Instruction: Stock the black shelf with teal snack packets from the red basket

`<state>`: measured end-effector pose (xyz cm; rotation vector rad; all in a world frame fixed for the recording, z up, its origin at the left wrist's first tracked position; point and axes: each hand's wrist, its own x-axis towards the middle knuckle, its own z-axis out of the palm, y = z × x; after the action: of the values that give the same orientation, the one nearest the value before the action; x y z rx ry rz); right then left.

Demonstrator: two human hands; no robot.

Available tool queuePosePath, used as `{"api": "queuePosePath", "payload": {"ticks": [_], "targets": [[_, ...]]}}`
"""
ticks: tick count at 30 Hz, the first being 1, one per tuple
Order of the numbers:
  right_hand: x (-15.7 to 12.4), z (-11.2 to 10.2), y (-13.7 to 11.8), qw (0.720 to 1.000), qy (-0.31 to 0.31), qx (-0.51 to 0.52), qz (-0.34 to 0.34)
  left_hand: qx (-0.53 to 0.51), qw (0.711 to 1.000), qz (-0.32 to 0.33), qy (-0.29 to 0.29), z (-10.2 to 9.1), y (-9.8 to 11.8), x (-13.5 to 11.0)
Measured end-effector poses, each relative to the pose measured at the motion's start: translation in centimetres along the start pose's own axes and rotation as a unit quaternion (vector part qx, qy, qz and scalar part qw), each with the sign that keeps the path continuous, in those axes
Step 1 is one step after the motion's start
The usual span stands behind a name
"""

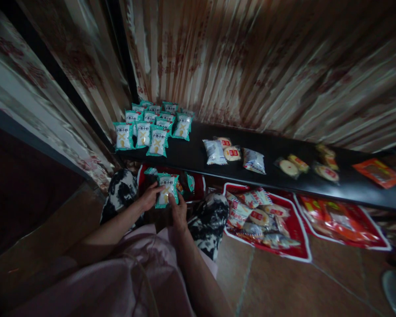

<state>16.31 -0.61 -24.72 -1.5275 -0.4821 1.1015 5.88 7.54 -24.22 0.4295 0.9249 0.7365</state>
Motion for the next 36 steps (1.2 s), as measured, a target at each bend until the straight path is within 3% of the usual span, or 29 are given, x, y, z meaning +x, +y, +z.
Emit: {"api": "queuePosePath", "payload": {"ticks": [13,19,24,28,36], "targets": [[-0.4,0.3,-0.5,0.999,0.013,-0.039,-0.003,-0.036,0.998,-0.003,0.052,-0.2,-1.0,0.2],[-0.2,0.1,-0.2,0.994,0.028,-0.096,-0.041,-0.005,0.992,0.022,0.122,-0.3,-1.5,0.4],[-0.2,0.1,-0.2,0.973,0.055,-0.213,-0.067,0.086,0.977,0.095,0.171,-0.2,-1.5,0.1],[-0.4,0.2,-0.3,0.952,0.059,-0.286,-0.09,0.124,0.972,0.118,0.161,0.1,-1.3,-0.2],[0.0,0.4,0.3,0.91,0.055,-0.344,-0.227,0.076,0.976,0.124,0.165,0.1,-0.9,0.1]]}}
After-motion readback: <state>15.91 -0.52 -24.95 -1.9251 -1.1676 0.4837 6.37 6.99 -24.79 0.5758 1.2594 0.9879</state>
